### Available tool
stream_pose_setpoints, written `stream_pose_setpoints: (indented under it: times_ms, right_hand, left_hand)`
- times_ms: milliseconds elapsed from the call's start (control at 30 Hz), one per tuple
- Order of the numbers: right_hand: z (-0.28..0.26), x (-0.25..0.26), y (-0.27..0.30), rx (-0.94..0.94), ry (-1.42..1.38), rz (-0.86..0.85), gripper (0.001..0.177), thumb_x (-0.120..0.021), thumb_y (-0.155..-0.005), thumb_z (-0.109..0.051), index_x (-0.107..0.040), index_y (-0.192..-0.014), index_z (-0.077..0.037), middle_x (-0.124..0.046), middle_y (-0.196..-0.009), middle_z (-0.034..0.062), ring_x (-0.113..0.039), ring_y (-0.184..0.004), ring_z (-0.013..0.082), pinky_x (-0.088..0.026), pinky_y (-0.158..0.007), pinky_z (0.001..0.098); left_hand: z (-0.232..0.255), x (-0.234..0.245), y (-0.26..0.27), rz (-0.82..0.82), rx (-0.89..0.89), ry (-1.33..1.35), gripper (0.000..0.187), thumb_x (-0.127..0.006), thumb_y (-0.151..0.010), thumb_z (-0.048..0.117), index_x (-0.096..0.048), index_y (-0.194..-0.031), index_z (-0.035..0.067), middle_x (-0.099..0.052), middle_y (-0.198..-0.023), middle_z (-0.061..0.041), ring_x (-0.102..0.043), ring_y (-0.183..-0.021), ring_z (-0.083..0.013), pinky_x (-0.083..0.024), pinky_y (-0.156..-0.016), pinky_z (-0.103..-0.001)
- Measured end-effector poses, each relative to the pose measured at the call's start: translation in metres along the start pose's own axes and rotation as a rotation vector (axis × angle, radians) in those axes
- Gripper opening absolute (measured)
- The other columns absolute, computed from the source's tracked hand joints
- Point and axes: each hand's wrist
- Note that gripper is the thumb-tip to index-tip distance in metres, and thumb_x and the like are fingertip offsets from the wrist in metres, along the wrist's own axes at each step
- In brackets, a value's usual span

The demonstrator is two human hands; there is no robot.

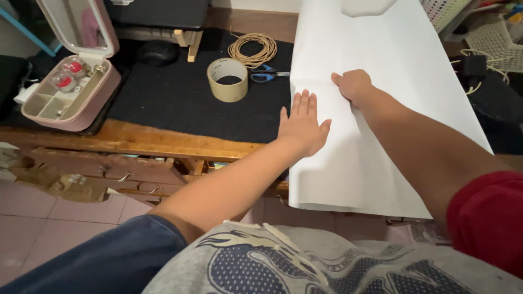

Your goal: The person places a small white box on a sheet of white paper, folds the paper around the box, and uses scissors to trim the excess paper. They then fold the paper edges to enclose the box, creating a wrapped package.

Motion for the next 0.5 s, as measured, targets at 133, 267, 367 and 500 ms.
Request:
stream_pose_setpoints:
  times_ms: [133, 267, 367, 500]
  right_hand:
    - [0.005, -0.007, 0.005, 0.154, -0.025, 0.156, 0.048, -0.067, -0.099, -0.042, -0.067, -0.075, 0.000, -0.066, -0.069, 0.0148, -0.063, -0.063, 0.0306, -0.051, -0.064, 0.0449]
    - [-0.002, -0.004, 0.021, 0.240, 0.074, 0.267, 0.047, -0.066, -0.102, -0.043, -0.070, -0.088, 0.002, -0.070, -0.084, 0.0214, -0.065, -0.075, 0.0339, -0.050, -0.073, 0.0451]
    - [-0.016, -0.002, 0.046, 0.454, -0.090, 0.472, 0.053, -0.069, -0.095, -0.037, -0.058, -0.127, 0.003, -0.068, -0.104, 0.0242, -0.065, -0.090, 0.0338, -0.053, -0.081, 0.0441]
    - [-0.030, -0.002, 0.101, 0.686, 0.302, 0.436, 0.047, -0.053, -0.106, -0.029, -0.052, -0.147, -0.006, -0.059, -0.143, 0.0176, -0.054, -0.129, 0.0362, -0.044, -0.107, 0.0490]
  left_hand:
    - [0.006, 0.013, -0.020, -0.108, 0.063, -0.063, 0.075, -0.037, -0.105, 0.049, -0.020, -0.162, 0.003, -0.016, -0.171, -0.014, -0.011, -0.159, -0.0298, -0.016, -0.127, -0.054]
    - [-0.003, 0.022, -0.049, -0.048, 0.044, -0.023, 0.071, -0.039, -0.106, 0.044, -0.023, -0.160, 0.002, -0.017, -0.170, -0.016, -0.007, -0.160, -0.0320, -0.013, -0.127, -0.056]
    - [-0.006, 0.007, -0.058, 0.038, 0.050, 0.041, 0.075, -0.040, -0.103, 0.042, -0.015, -0.159, -0.001, -0.007, -0.170, -0.018, 0.000, -0.158, -0.0332, -0.009, -0.124, -0.057]
    - [-0.011, -0.013, -0.062, 0.114, 0.077, 0.110, 0.078, -0.041, -0.101, 0.040, -0.012, -0.158, -0.005, -0.004, -0.169, -0.022, -0.001, -0.157, -0.0344, -0.012, -0.122, -0.053]
Point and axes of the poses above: each hand's wrist, its own y-axis away from the middle knuckle, its own x-axis out of the back of the hand, z = x × y
